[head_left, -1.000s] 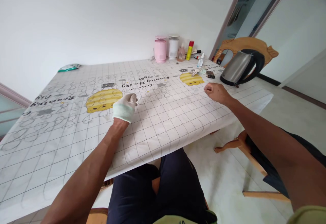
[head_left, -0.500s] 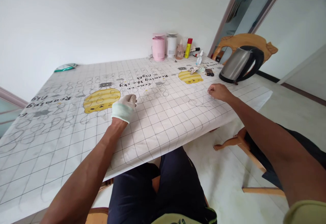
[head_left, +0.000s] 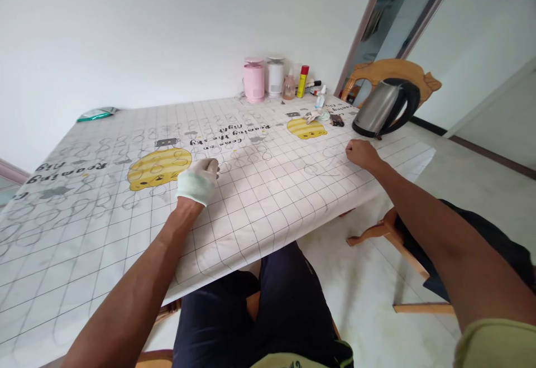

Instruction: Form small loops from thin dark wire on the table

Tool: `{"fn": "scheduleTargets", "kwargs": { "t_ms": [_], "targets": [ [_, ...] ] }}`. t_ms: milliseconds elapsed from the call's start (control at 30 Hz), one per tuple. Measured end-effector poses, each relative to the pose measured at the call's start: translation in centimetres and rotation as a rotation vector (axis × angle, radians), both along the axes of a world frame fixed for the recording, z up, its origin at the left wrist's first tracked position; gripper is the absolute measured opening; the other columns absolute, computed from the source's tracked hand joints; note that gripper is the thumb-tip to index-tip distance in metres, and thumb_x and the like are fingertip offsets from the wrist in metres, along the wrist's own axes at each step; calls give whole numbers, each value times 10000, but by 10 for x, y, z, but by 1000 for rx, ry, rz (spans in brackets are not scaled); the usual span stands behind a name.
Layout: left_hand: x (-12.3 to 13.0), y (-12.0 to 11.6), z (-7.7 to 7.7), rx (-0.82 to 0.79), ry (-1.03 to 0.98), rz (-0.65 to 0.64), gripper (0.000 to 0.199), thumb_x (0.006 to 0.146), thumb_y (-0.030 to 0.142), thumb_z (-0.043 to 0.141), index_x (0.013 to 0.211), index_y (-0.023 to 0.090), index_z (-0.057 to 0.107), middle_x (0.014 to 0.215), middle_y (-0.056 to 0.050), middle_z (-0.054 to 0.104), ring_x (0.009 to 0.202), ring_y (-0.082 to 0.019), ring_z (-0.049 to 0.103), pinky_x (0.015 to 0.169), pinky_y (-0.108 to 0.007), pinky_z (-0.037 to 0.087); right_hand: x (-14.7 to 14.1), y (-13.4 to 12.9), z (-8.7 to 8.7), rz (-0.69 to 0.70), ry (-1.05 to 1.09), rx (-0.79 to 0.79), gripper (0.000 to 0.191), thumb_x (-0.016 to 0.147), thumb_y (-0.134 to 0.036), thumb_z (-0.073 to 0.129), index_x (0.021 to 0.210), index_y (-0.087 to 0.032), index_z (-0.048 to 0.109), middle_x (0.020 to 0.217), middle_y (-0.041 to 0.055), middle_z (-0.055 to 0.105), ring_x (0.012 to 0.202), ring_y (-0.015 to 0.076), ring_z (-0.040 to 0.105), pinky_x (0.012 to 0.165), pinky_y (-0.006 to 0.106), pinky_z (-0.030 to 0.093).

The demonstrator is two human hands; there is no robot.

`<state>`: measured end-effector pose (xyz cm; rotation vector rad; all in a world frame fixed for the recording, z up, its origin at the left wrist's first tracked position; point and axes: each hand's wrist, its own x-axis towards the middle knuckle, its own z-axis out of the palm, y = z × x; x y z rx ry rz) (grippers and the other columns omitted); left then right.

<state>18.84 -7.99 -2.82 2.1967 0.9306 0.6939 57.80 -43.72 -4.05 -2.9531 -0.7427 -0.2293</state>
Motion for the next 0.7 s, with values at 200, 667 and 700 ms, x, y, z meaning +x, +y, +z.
{"fn": "scheduleTargets", "kwargs": {
  "t_ms": [200,667,700],
  "targets": [
    [1,1,-2,-18,-2,-9,309,981,392,498,847,274,750,910,-19,820,805,-215,755,802,-331,529,-35,14,8,250,-47,33,188,979,-180,552,1003,-150,736,1112,186,735,1031,307,662,901,378,493],
    [0,-10,5,15,84,-31,335,1012,399,488,1018,263,794,1000,-18,836,908,-231,771,901,-336,525,-211,49,-26,822,-148,29,367,1098,-263,457,1312,-71,684,1326,251,667,1279,387,606,1088,564,550],
    [1,-14,4,19,90,-46,342,1020,402,490,1070,262,798,1032,-24,837,944,-238,774,922,-339,529,-220,49,-28,856,-154,45,379,1101,-275,464,1337,-64,673,1350,254,659,1308,387,601,1117,563,544]
  ]
}}
